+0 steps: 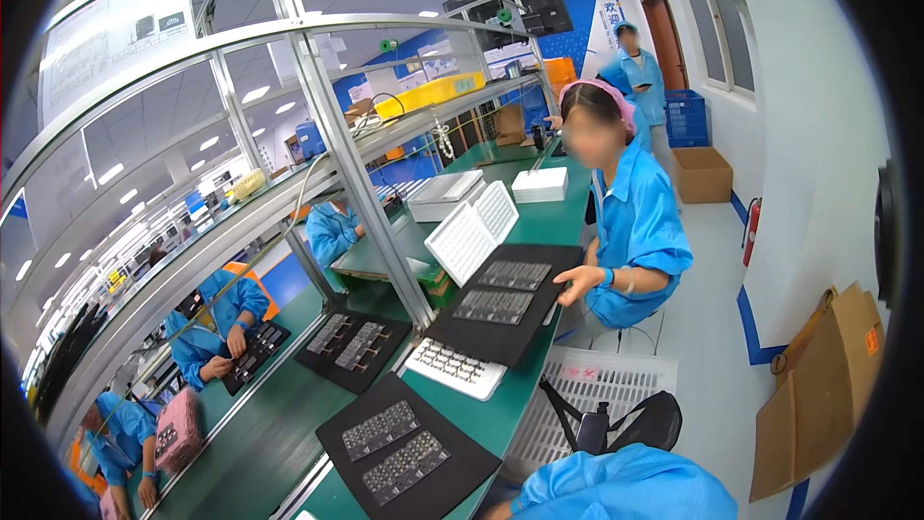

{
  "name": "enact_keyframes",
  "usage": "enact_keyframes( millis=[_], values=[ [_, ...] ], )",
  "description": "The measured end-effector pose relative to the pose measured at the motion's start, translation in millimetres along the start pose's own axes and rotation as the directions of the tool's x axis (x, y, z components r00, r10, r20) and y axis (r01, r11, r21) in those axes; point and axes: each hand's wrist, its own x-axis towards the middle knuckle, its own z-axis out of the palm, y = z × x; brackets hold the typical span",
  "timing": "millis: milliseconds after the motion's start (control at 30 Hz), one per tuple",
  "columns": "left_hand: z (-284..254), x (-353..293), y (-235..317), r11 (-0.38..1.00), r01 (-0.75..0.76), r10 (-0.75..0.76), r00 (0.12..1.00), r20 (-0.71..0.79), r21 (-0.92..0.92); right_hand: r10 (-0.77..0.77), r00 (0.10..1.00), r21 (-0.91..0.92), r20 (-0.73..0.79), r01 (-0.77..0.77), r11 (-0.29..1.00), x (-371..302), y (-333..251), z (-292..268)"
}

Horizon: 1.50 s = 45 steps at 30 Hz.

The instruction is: Assembling small electronic components onto printed circuit boards on a factory production line.

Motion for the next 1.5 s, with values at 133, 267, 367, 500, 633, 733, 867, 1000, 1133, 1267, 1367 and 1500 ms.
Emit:
enact_keyframes(
  millis=[133, 267, 367, 500, 633, 733, 867, 1000, 1133, 1267, 1367, 1500],
  values=[
    [-1, -4, 1, 1.0, -0.002, 0.002, 1.0, -0.022, -0.003, 0.007, 0.999, -0.057, 0.045, -0.004, 0.998, 12, 15, 8],
    [-4, -2, 6, 1.0, -0.01, 0.009, 0.999, -0.043, -0.014, -0.004, 0.998, -0.097, 0.063, 0.01, 0.995, 20, 29, 11],
    [-5, -6, 5, 1.0, 0.002, -0.003, 0.999, -0.055, -0.021, -0.024, 0.997, -0.104, 0.078, 0.032, 0.994, 25, 35, 21],
    [-6, -6, 9, 1.0, -0.005, 0.004, 0.998, -0.065, -0.017, -0.05, 0.995, -0.126, 0.081, 0.06, 0.99, 38, 47, 27],
    [-9, -5, 9, 1.0, -0.006, 0.005, 0.998, -0.058, -0.025, -0.083, 0.996, -0.147, 0.022, 0.085, 0.985, 54, 60, 34],
    [-11, -7, 7, 1.0, -0.01, 0.008, 0.997, -0.07, -0.029, -0.041, 0.997, -0.147, 0.063, 0.05, 0.988, 40, 51, 19],
    [-15, -8, 7, 0.999, -0.014, 0.011, 0.997, -0.077, -0.04, -0.021, 0.999, -0.147, 0.041, 0.026, 0.989, 29, 37, 6],
    [-22, -6, 7, 0.998, -0.019, 0.015, 0.997, -0.079, -0.051, -0.002, 1.0, -0.139, 0.015, 0.004, 0.99, 21, 29, -5],
    [-28, -6, 8, 0.998, -0.025, 0.019, 0.996, -0.091, -0.064, 0.009, 1.0, -0.126, -0.004, -0.009, 0.992, 17, 27, -10],
    [-34, -7, 13, 0.996, -0.05, 0.042, 0.994, -0.104, -0.074, 0.023, 1.0, -0.12, -0.02, -0.025, 0.992, 13, 24, -14],
    [-40, -12, 19, 0.993, -0.078, 0.066, 0.988, -0.138, -0.083, 0.035, 0.999, -0.118, -0.029, -0.038, 0.992, 9, 23, -19],
    [-61, -25, 30, 0.986, -0.122, 0.092, 0.968, -0.233, -0.116, 0.048, 0.998, -0.108, -0.045, -0.053, 0.993, 0, 16, -22]
  ],
)
